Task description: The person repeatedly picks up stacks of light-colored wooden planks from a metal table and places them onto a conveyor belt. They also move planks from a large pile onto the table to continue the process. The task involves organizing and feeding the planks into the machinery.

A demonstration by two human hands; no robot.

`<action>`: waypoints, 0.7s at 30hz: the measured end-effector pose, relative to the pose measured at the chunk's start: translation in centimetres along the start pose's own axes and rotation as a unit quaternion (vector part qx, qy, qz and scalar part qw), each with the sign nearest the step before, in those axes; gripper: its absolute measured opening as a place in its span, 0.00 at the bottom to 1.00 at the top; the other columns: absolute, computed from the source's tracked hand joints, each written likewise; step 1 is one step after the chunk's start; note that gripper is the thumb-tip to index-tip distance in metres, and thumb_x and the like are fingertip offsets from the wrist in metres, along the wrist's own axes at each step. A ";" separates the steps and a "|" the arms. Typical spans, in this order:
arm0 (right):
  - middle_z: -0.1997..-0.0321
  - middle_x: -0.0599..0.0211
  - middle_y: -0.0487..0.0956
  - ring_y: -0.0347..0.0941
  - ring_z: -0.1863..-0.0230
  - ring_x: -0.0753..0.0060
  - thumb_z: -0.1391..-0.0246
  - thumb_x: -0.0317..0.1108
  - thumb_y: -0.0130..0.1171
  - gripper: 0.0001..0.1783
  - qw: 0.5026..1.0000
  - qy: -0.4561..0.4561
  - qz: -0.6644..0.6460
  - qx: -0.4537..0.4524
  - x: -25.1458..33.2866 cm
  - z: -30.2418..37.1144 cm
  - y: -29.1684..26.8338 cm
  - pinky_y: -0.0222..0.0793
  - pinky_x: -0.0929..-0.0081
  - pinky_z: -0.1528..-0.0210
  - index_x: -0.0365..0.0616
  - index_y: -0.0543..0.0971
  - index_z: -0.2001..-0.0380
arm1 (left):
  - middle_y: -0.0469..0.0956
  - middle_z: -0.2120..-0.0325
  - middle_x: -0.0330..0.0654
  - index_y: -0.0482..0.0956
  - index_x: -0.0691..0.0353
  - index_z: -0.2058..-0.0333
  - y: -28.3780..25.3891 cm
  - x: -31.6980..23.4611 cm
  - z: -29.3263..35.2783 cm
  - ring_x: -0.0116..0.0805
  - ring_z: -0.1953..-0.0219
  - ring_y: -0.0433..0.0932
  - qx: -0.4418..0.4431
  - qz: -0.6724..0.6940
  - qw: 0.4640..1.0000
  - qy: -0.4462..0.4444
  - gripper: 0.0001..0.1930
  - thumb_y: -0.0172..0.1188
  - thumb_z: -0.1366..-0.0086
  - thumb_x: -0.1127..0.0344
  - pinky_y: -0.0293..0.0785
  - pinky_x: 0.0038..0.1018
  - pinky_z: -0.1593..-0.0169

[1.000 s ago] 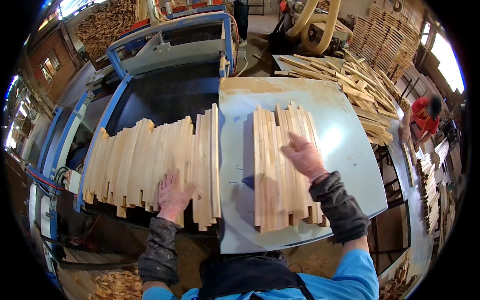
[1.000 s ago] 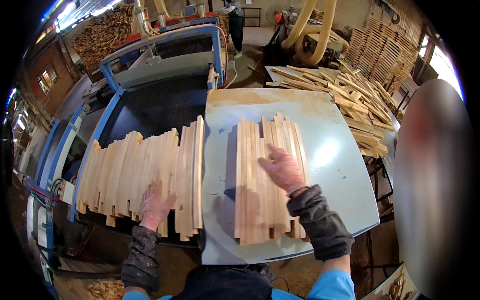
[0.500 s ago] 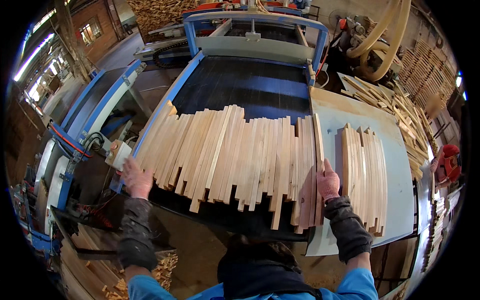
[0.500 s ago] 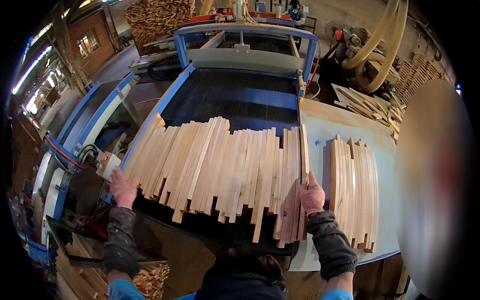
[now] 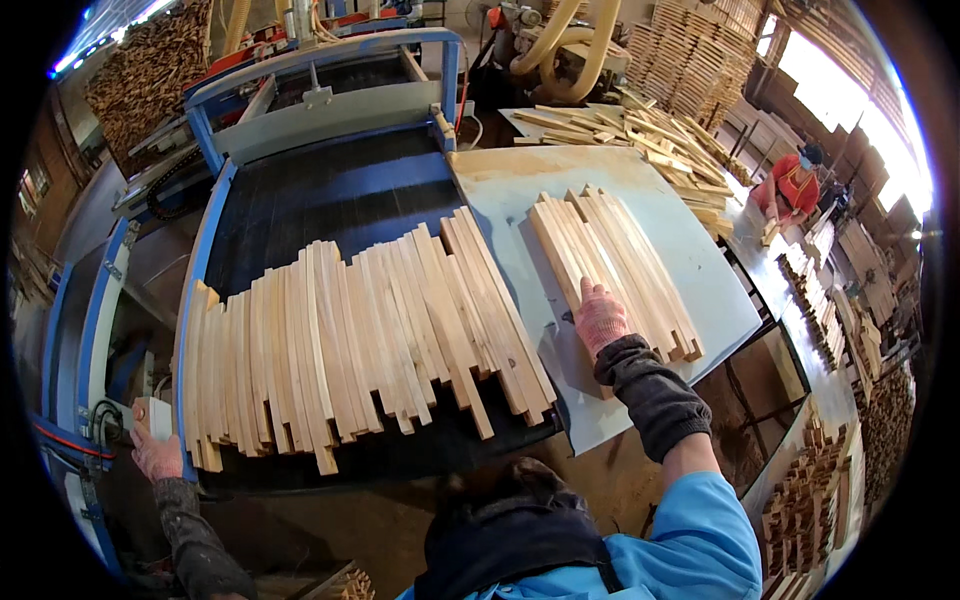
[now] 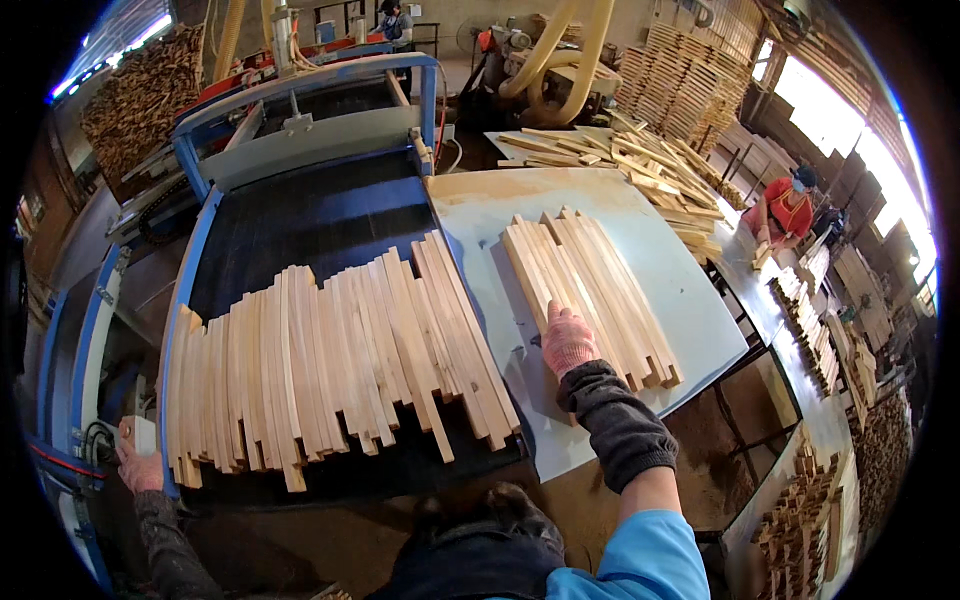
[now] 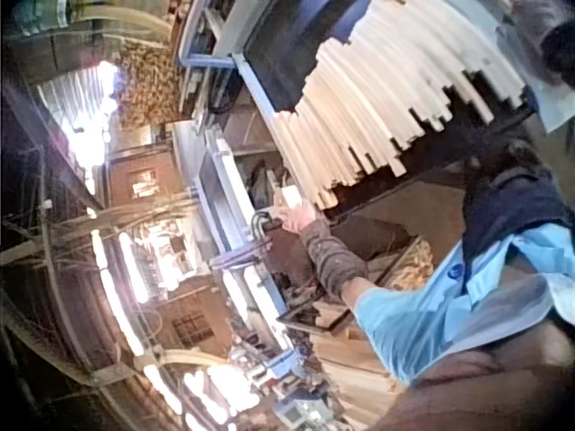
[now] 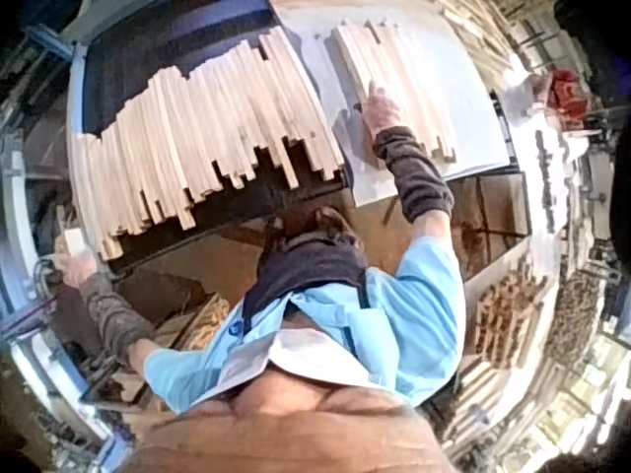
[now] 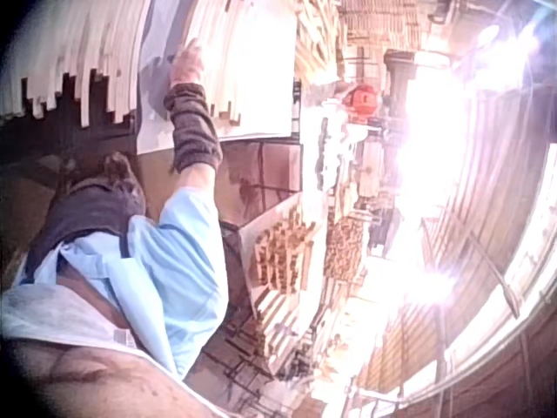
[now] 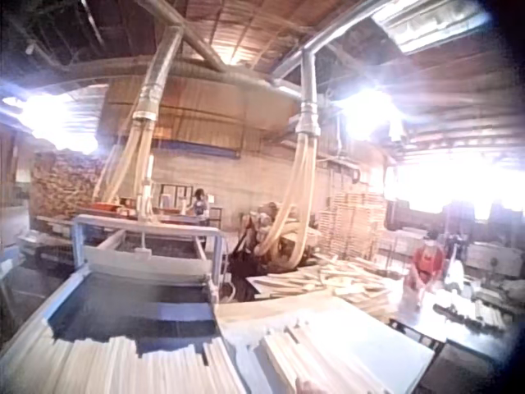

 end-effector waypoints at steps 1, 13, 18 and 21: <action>0.44 0.50 0.82 0.81 0.44 0.48 0.32 0.34 0.54 0.27 0.998 -0.010 0.031 -0.050 0.1 0.2 1.0 0.80 0.54 0.43 0.42 0.73 0.32 | 0.60 0.23 0.58 0.54 0.62 0.21 -0.3 0.2 -0.3 0.56 0.24 0.62 0.012 0.015 1.000 0.002 0.52 0.68 0.40 0.50 0.58 0.48 0.23; 0.39 0.48 0.80 0.77 0.39 0.43 0.43 0.41 0.68 0.37 0.977 -0.043 -0.185 -0.097 -1.9 5.4 0.0 0.75 0.49 0.37 0.44 0.73 0.31 | 0.84 0.45 0.41 0.83 0.65 0.40 -0.5 -10.9 11.2 0.30 0.44 0.82 0.141 0.617 0.751 0.190 0.20 0.62 0.26 0.63 0.77 0.27 0.38; 0.43 0.47 0.82 0.80 0.43 0.43 0.42 0.38 0.71 0.32 0.912 -0.081 -0.394 -0.080 -1.3 12.1 -2.8 0.79 0.54 0.42 0.42 0.78 0.35 | 0.86 0.48 0.50 0.87 0.70 0.45 -7.8 -22.2 29.2 0.39 0.44 0.84 0.492 0.537 0.565 0.389 0.20 0.61 0.33 0.68 0.77 0.34 0.36; 0.45 0.58 0.86 0.82 0.45 0.67 0.40 0.35 0.73 0.31 0.808 -0.039 -0.587 0.027 -1.9 17.5 -0.7 0.79 0.66 0.40 0.40 0.79 0.35 | 0.81 0.38 0.54 0.77 0.75 0.35 -5.9 -27.0 37.8 0.43 0.37 0.80 0.730 0.452 0.376 0.348 0.30 0.65 0.25 0.56 0.72 0.37 0.30</action>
Point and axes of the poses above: each hand's wrist, its own z-axis away from the middle knuckle, its own y-axis out of the palm, x = y × z, the point moved 3 cm from there along -z, towards the middle knuckle
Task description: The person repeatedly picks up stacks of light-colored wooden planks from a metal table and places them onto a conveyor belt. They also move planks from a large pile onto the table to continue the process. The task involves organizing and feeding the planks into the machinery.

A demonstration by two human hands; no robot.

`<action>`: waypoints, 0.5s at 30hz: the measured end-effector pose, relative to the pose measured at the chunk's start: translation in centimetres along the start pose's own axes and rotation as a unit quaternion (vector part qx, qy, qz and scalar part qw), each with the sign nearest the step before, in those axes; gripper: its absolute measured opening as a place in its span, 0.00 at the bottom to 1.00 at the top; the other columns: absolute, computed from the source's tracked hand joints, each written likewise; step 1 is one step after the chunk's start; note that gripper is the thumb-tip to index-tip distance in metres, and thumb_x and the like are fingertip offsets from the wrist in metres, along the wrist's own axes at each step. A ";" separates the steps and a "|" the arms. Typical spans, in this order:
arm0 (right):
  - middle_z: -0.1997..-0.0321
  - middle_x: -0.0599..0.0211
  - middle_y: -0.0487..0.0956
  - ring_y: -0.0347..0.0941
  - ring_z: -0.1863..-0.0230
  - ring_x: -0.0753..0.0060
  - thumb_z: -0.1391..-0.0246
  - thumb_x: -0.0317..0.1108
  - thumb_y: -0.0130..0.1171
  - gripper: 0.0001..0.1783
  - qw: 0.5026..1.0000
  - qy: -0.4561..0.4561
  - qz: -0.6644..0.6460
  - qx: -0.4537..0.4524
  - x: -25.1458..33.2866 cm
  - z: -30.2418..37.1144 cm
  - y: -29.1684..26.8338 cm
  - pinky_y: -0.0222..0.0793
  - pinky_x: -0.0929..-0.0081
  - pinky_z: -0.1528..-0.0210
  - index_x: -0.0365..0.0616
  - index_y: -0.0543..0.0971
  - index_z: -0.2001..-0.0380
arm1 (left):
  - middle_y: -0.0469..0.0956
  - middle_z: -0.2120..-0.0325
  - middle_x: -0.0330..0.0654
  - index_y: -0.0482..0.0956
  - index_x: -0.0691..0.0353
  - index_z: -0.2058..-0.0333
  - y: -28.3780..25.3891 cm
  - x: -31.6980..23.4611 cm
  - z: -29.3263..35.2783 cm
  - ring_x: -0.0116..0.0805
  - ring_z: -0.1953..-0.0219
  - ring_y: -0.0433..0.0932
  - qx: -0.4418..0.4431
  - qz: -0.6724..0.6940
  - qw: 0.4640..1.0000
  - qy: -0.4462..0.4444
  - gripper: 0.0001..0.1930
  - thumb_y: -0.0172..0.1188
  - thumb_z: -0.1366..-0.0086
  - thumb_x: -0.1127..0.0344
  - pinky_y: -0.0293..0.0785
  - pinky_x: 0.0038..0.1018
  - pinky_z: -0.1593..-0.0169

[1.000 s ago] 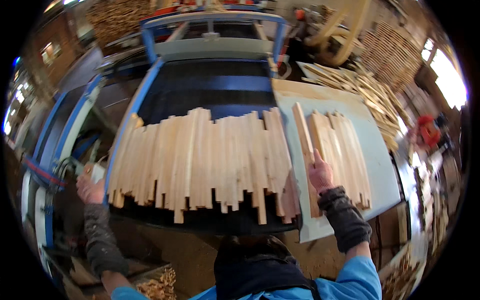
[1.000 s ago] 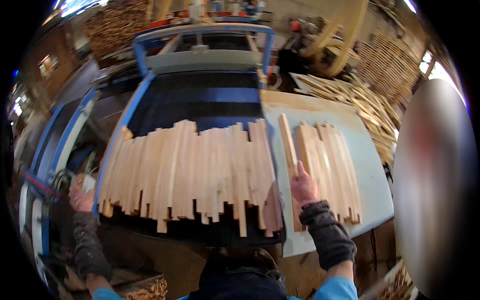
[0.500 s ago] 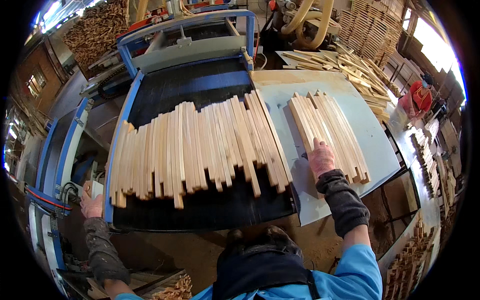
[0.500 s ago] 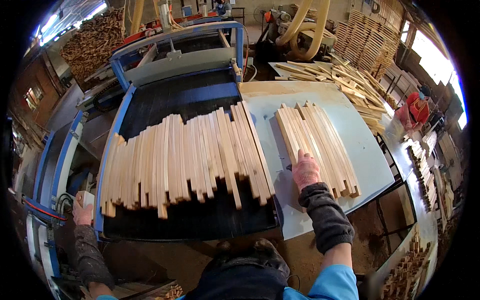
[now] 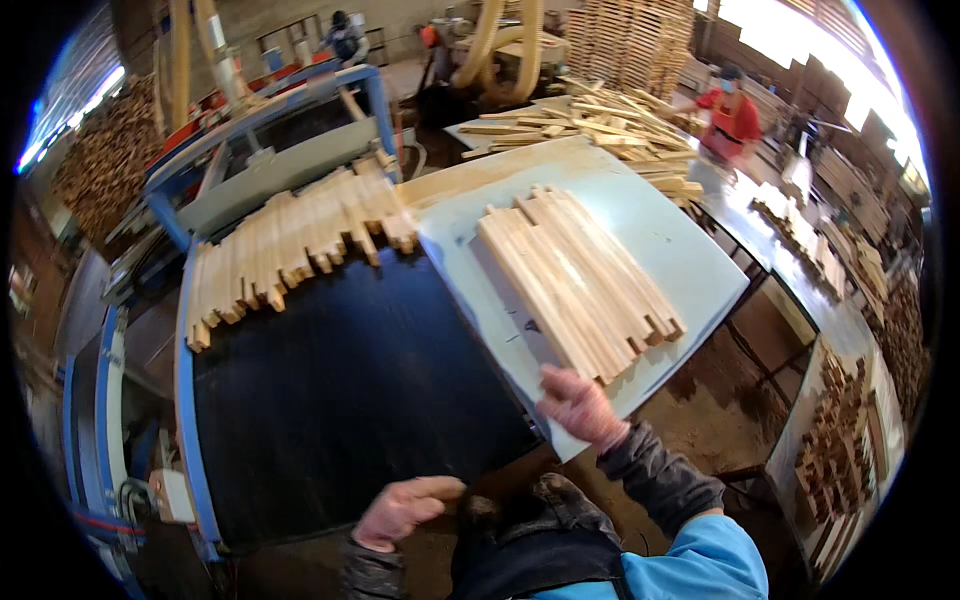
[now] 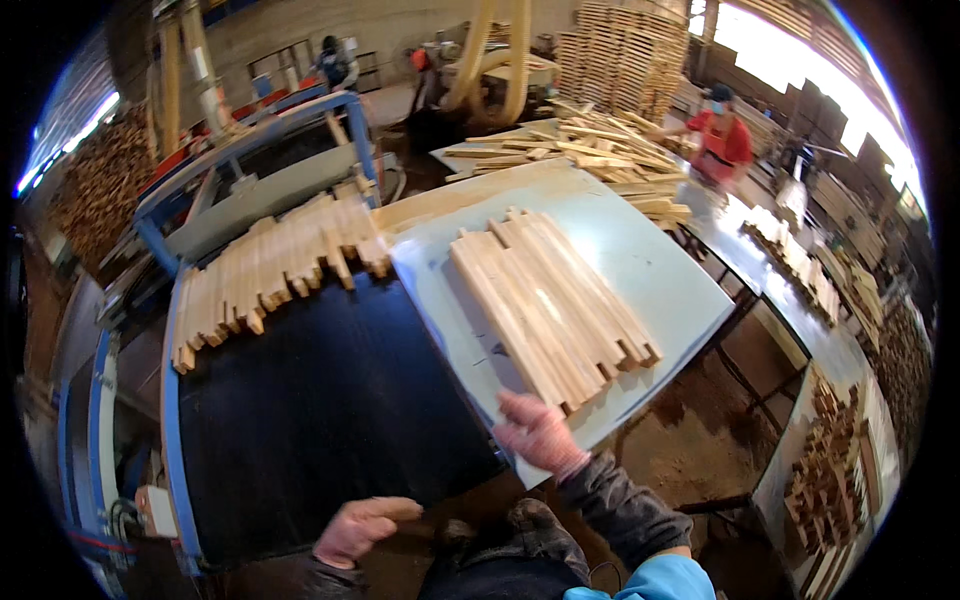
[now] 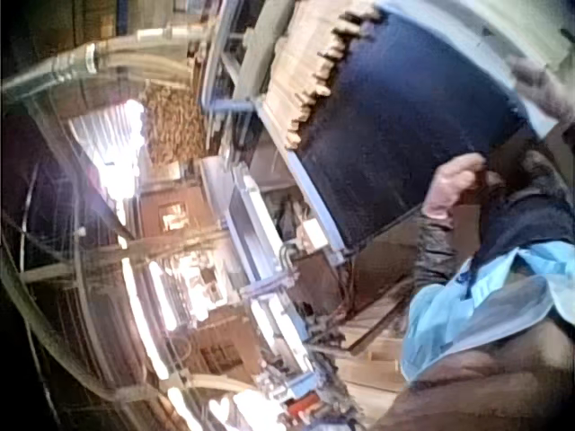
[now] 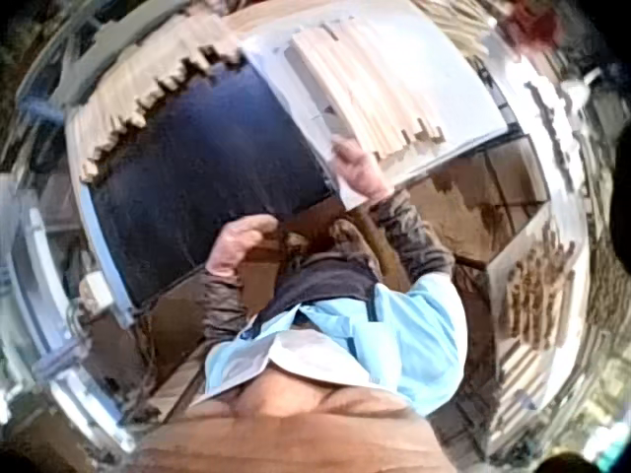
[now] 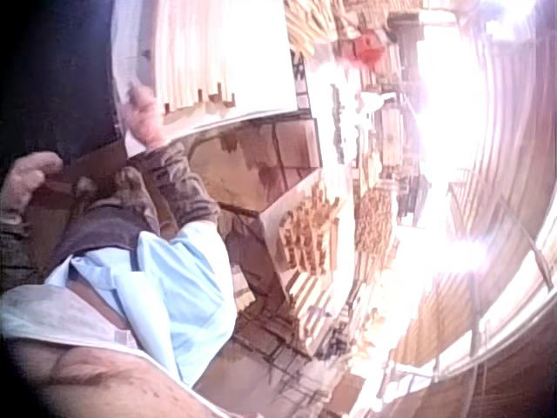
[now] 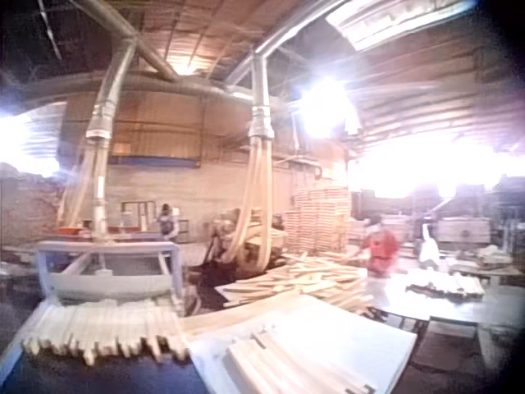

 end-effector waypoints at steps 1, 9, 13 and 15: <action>0.44 0.62 0.87 0.81 0.45 0.73 0.38 0.35 0.72 0.30 0.990 0.077 -0.114 0.028 -0.4 2.4 0.2 0.78 0.68 0.39 0.41 0.79 0.34 | 0.81 0.37 0.53 0.77 0.74 0.35 1.7 2.6 -2.4 0.41 0.35 0.79 0.048 0.028 0.998 -0.021 0.27 0.65 0.25 0.60 0.69 0.35 0.28; 0.46 0.65 0.84 0.77 0.42 0.72 0.32 0.40 0.66 0.34 0.948 0.202 -0.188 0.158 -3.9 14.2 -5.6 0.74 0.69 0.35 0.46 0.73 0.26 | 0.84 0.49 0.49 0.79 0.66 0.35 18.9 6.4 -11.7 0.38 0.51 0.81 0.224 -0.150 0.961 -0.064 0.21 0.58 0.24 0.68 0.79 0.32 0.45; 0.46 0.67 0.84 0.77 0.42 0.73 0.32 0.40 0.66 0.35 0.947 0.212 -0.232 0.064 -9.1 20.3 -12.6 0.72 0.71 0.35 0.43 0.71 0.25 | 0.85 0.55 0.39 0.80 0.70 0.38 27.9 5.1 -15.6 0.27 0.57 0.81 0.224 -0.162 0.944 -0.183 0.20 0.59 0.25 0.69 0.79 0.25 0.52; 0.48 0.66 0.84 0.77 0.44 0.74 0.32 0.40 0.65 0.35 0.955 0.196 -0.218 0.037 -11.4 22.5 -16.9 0.73 0.72 0.37 0.42 0.70 0.25 | 0.85 0.53 0.40 0.80 0.70 0.37 30.1 7.4 -19.2 0.29 0.55 0.81 0.228 -0.158 0.934 -0.227 0.21 0.60 0.25 0.69 0.79 0.27 0.50</action>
Point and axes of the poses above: each hand's wrist, its own z-axis away from the middle knuckle, its own y-axis out of the palm, x = y × z, the point moved 3 cm from there along -z, towards the middle knuckle
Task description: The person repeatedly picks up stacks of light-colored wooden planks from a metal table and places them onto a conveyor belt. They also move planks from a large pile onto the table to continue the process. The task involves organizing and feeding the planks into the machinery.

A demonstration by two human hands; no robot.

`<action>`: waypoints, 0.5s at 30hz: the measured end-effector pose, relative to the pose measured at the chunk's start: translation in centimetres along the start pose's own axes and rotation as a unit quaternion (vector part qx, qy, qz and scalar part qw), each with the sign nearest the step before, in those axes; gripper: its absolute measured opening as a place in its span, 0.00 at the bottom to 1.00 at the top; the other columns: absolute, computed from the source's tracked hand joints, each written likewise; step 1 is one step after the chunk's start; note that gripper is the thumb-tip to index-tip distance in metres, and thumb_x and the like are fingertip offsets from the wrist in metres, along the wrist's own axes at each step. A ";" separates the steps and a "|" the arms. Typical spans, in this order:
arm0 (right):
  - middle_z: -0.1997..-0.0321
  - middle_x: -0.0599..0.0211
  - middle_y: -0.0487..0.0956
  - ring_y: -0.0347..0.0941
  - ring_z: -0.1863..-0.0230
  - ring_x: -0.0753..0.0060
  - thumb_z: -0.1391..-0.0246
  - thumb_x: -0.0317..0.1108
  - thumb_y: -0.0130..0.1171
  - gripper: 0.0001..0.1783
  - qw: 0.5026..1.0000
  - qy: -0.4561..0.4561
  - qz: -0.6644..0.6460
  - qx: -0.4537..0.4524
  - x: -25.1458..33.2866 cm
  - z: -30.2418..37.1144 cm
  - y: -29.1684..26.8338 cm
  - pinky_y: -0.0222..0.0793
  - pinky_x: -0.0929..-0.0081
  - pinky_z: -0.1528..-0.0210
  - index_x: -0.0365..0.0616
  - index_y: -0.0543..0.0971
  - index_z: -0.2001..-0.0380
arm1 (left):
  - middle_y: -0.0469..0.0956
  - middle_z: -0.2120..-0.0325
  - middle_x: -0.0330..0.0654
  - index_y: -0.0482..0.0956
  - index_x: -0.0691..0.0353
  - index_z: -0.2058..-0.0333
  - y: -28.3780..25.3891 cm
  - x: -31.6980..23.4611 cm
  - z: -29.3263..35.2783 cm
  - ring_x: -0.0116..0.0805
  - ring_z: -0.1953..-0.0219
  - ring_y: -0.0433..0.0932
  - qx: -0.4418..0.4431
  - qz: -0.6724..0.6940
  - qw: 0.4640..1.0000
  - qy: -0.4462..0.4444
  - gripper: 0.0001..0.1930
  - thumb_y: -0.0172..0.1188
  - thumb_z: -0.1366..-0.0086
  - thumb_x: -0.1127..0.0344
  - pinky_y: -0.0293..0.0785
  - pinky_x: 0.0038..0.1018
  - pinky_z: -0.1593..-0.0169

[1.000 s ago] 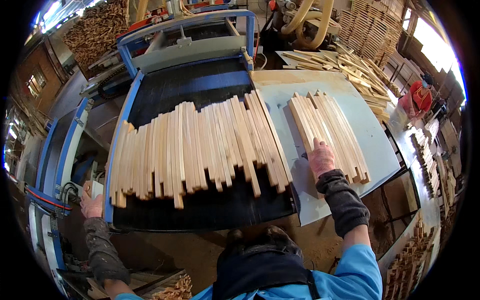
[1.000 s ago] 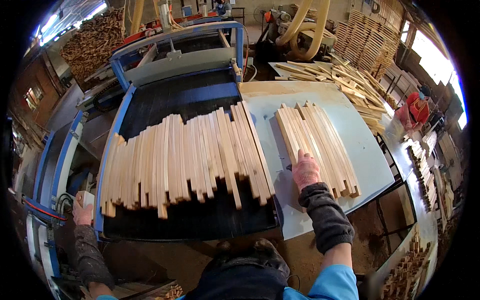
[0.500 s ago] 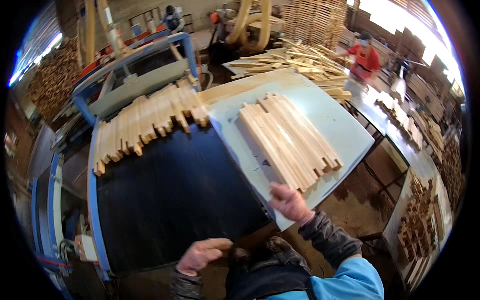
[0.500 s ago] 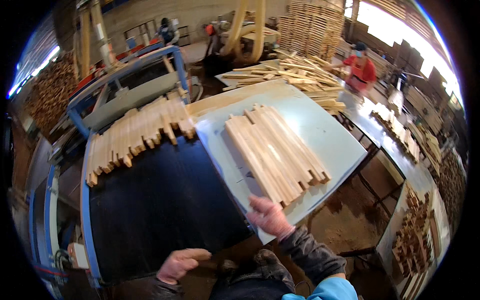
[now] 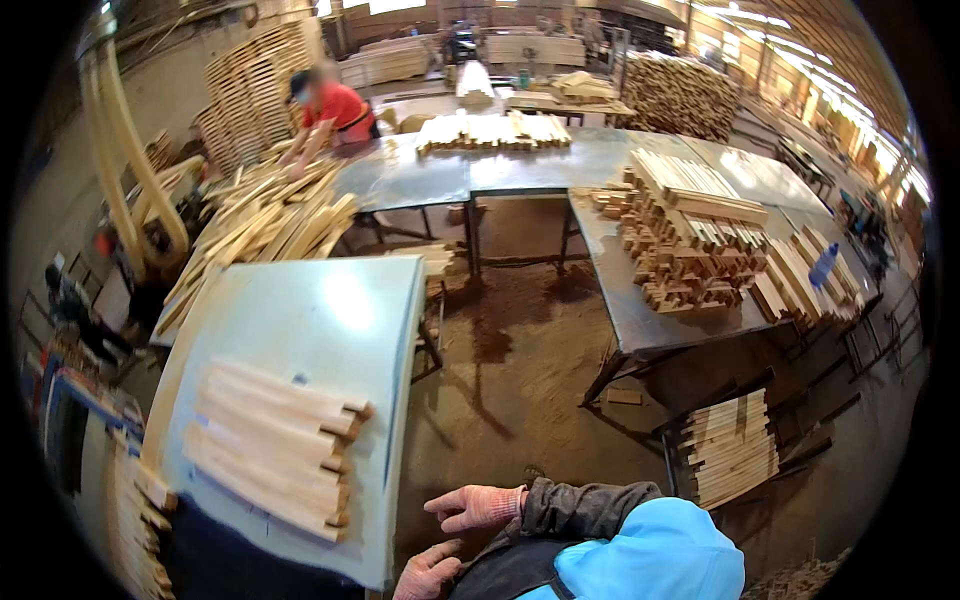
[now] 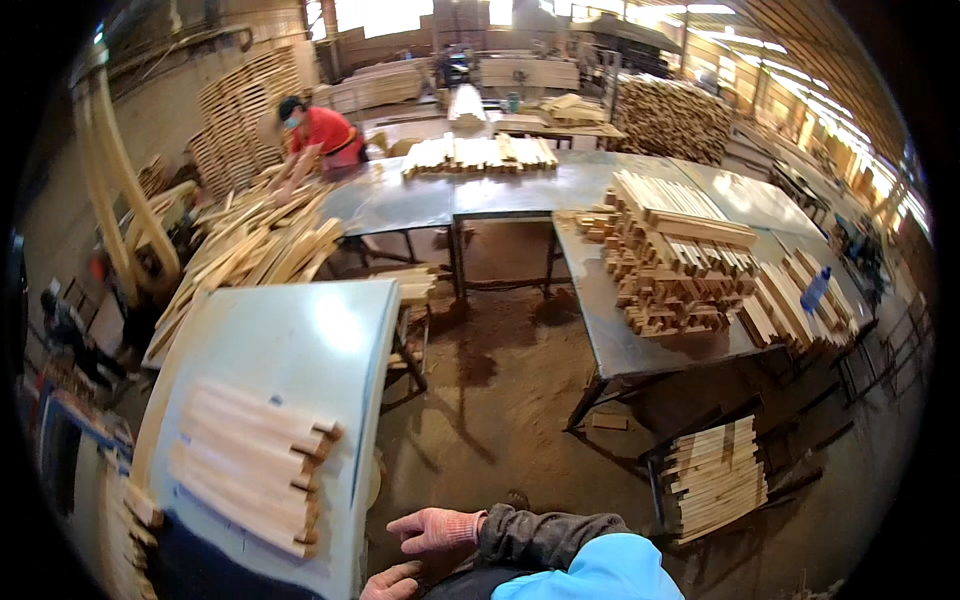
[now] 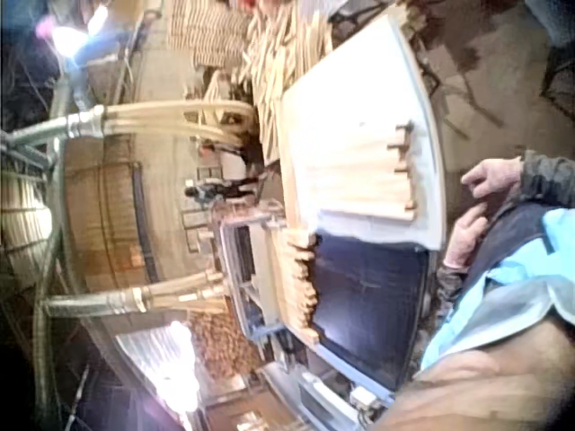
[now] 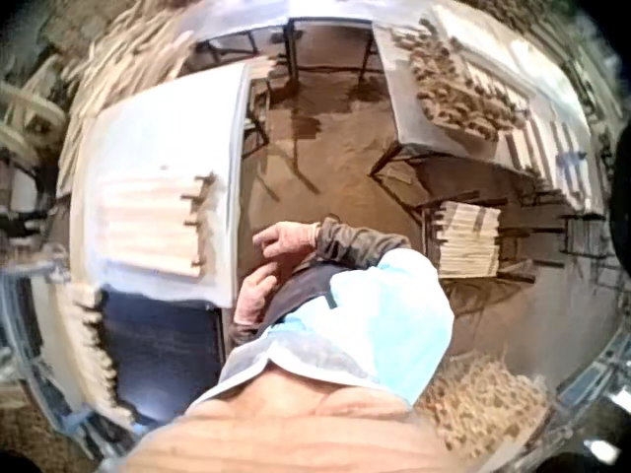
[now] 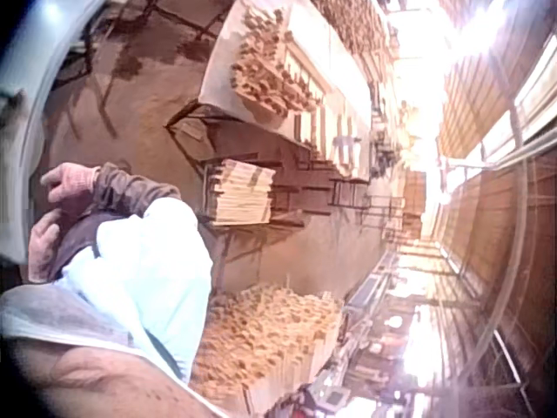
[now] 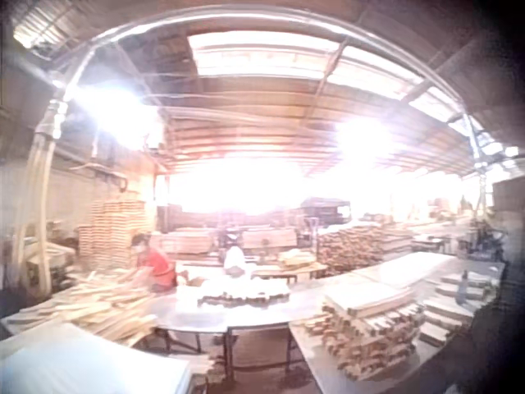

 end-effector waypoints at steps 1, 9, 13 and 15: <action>0.47 0.63 0.85 0.78 0.44 0.72 0.32 0.40 0.64 0.36 1.000 0.011 0.013 -0.019 -0.1 1.2 -2.7 0.73 0.71 0.37 0.41 0.70 0.25 | 0.85 0.52 0.40 0.80 0.70 0.37 0.9 -1.0 -2.6 0.30 0.54 0.82 0.009 0.010 1.000 -0.018 0.21 0.60 0.25 0.69 0.80 0.27 0.48; 0.37 0.56 0.84 0.78 0.36 0.64 0.35 0.45 0.66 0.39 0.968 0.087 -0.045 -0.232 -4.2 10.2 -24.2 0.73 0.69 0.33 0.41 0.70 0.25 | 0.84 0.44 0.41 0.79 0.68 0.36 13.0 -11.6 -23.8 0.30 0.43 0.80 0.090 0.042 0.995 -0.010 0.21 0.60 0.24 0.69 0.78 0.27 0.41; 0.40 0.62 0.85 0.79 0.40 0.69 0.33 0.47 0.67 0.39 0.945 0.095 -0.084 -0.303 -6.6 11.8 -32.3 0.73 0.70 0.36 0.43 0.71 0.25 | 0.84 0.45 0.40 0.80 0.67 0.37 14.0 -15.6 -32.5 0.30 0.45 0.81 0.081 -0.049 0.994 -0.053 0.20 0.62 0.24 0.67 0.80 0.29 0.43; 0.38 0.62 0.84 0.78 0.39 0.69 0.32 0.46 0.68 0.37 0.929 0.085 -0.131 -0.336 -9.3 10.7 -35.4 0.72 0.71 0.34 0.41 0.72 0.26 | 0.85 0.45 0.44 0.79 0.70 0.36 12.9 -17.2 -37.7 0.31 0.44 0.82 0.056 -0.126 0.990 -0.025 0.23 0.65 0.26 0.66 0.77 0.28 0.39</action>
Point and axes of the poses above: each hand's wrist, its own z-axis away from the middle knuckle, its own y-axis out of the palm, x = y × z, the point moved 3 cm from there along -z, towards the middle knuckle
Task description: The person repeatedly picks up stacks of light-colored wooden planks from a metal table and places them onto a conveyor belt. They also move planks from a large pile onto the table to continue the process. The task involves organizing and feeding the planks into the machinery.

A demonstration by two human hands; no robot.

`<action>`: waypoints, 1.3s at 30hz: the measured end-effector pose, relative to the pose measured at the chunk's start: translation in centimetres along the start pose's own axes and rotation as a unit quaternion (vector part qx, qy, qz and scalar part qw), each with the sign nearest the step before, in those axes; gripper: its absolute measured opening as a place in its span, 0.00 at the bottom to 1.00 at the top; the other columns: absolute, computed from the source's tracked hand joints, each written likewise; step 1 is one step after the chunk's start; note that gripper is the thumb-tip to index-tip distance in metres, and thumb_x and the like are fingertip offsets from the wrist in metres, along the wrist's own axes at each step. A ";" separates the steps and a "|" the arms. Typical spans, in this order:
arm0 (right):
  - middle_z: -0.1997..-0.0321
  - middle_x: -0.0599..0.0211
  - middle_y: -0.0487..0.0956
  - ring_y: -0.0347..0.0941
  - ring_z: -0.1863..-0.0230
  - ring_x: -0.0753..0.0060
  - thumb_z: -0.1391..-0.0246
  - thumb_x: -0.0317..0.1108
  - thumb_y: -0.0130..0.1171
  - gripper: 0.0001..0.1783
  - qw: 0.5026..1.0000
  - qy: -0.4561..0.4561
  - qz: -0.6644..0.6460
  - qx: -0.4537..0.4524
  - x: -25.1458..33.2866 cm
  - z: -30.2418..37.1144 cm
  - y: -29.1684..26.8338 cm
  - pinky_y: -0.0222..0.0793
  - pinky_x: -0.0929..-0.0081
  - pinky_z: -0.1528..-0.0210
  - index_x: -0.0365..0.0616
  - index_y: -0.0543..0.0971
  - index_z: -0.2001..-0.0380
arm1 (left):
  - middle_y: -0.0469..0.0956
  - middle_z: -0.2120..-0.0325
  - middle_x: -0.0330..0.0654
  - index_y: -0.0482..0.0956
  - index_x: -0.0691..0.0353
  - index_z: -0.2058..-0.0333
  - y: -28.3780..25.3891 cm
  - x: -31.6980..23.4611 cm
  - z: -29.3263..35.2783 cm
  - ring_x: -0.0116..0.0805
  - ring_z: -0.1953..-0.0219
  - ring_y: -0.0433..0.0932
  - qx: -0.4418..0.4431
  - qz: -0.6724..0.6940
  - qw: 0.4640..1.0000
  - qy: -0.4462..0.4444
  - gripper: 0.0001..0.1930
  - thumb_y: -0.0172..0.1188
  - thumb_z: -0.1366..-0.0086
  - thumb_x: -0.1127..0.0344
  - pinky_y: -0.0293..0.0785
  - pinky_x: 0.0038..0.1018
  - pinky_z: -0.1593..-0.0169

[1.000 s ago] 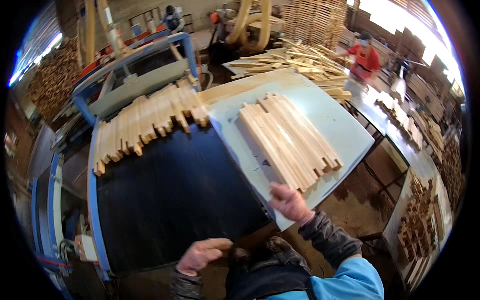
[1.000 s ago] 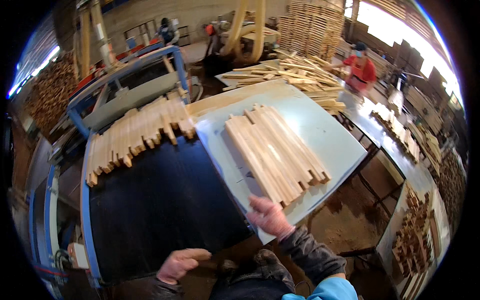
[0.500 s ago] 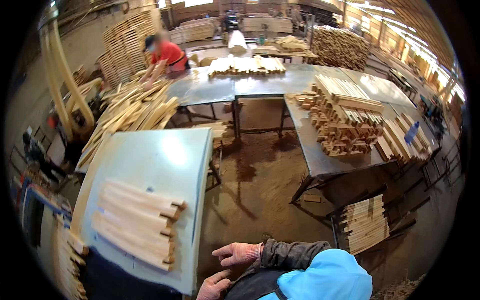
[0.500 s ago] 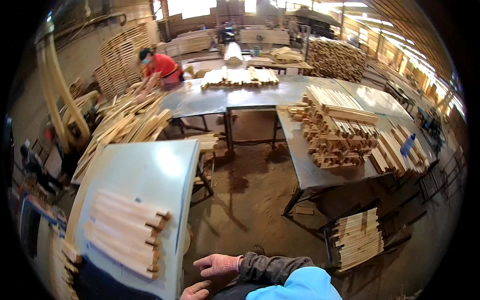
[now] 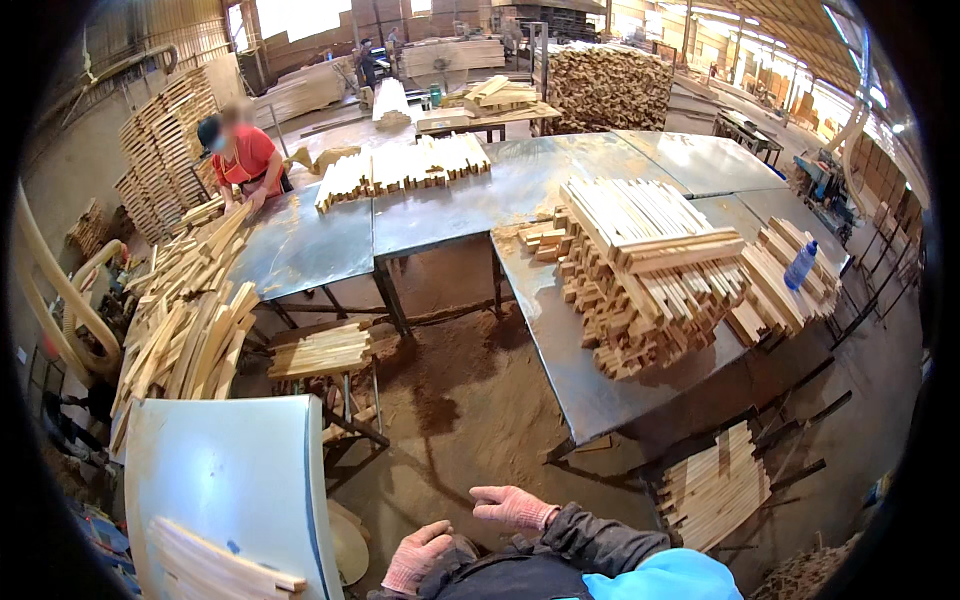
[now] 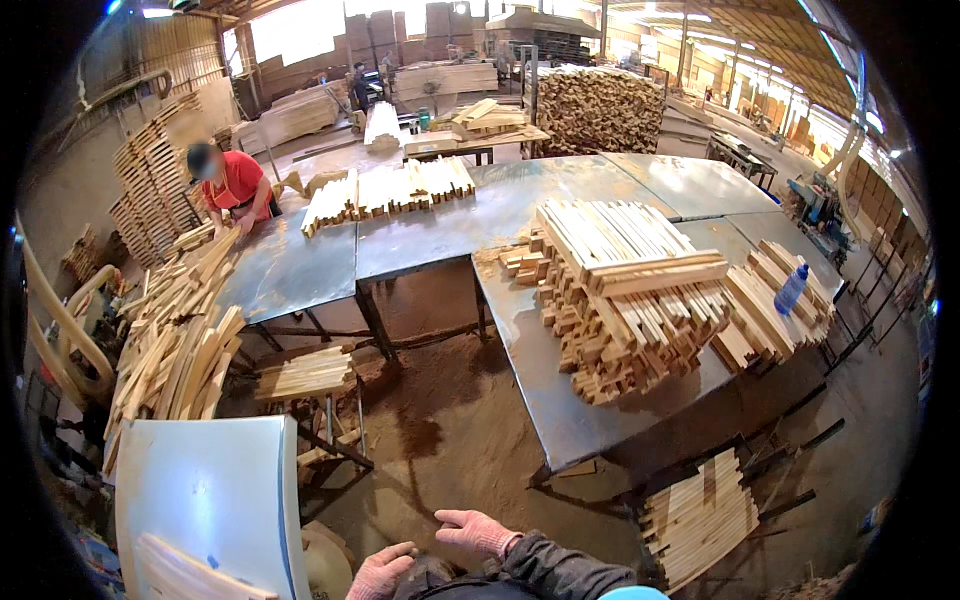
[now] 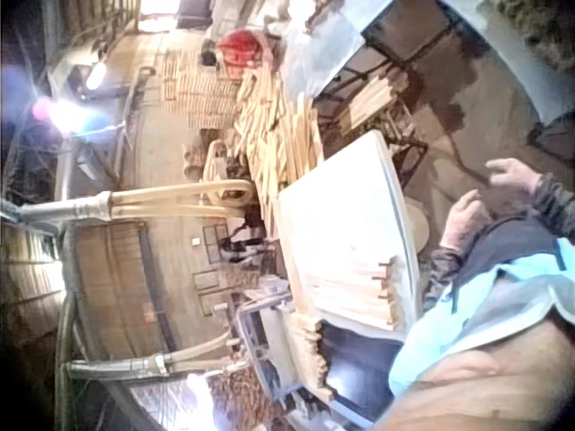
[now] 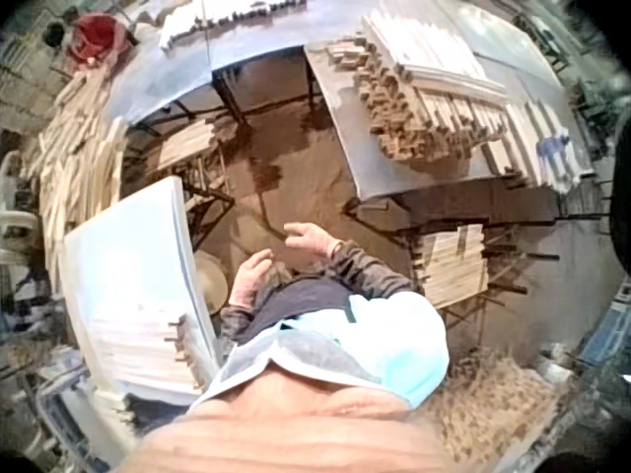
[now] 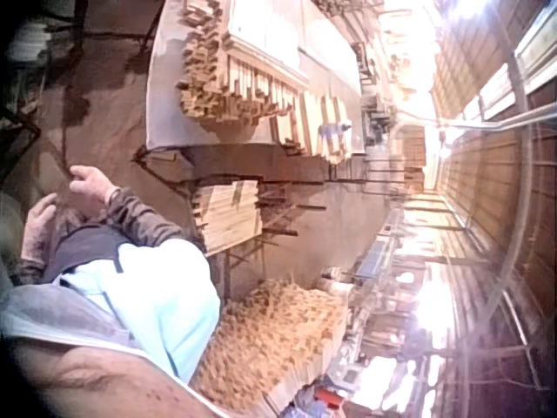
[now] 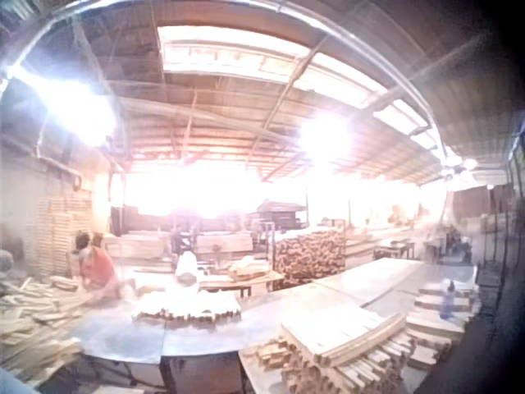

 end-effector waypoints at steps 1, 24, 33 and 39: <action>0.37 0.60 0.83 0.77 0.37 0.69 0.32 0.45 0.68 0.37 0.996 0.048 -0.078 0.009 2.3 -0.1 -0.5 0.70 0.71 0.32 0.39 0.72 0.27 | 0.85 0.45 0.46 0.79 0.71 0.36 -1.2 -0.5 -2.3 0.32 0.43 0.82 -0.018 -0.034 0.999 0.011 0.25 0.66 0.28 0.65 0.76 0.27 0.38; 0.24 0.45 0.73 0.70 0.24 0.52 0.34 0.47 0.66 0.42 0.989 0.101 0.008 -0.110 21.2 -44.8 -29.6 0.65 0.65 0.24 0.32 0.68 0.26 | 0.81 0.36 0.55 0.77 0.69 0.34 -16.7 -41.6 -53.9 0.44 0.34 0.79 -0.013 -0.196 0.976 0.089 0.34 0.68 0.31 0.53 0.74 0.33 0.32; 0.30 0.38 0.77 0.74 0.29 0.46 0.38 0.48 0.66 0.43 0.988 0.055 0.136 -0.054 26.3 -67.4 -46.0 0.70 0.62 0.29 0.30 0.69 0.28 | 0.85 0.44 0.48 0.80 0.72 0.37 -19.8 -38.5 -68.0 0.35 0.44 0.82 -0.072 -0.015 0.997 -0.030 0.28 0.71 0.31 0.63 0.77 0.29 0.38; 0.34 0.39 0.77 0.74 0.32 0.39 0.39 0.52 0.65 0.46 0.923 0.037 0.307 -0.231 40.3 -87.9 -64.5 0.71 0.49 0.32 0.40 0.65 0.25 | 0.86 0.48 0.43 0.82 0.70 0.39 -17.3 -47.9 -79.0 0.32 0.50 0.82 -0.136 -0.015 0.988 -0.077 0.26 0.71 0.32 0.62 0.78 0.28 0.45</action>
Point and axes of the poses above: each hand's wrist, its own z-axis away from the middle knuckle, its own y-axis out of the palm, x = y × z, the point moved 3 cm from there along -z, towards the middle knuckle
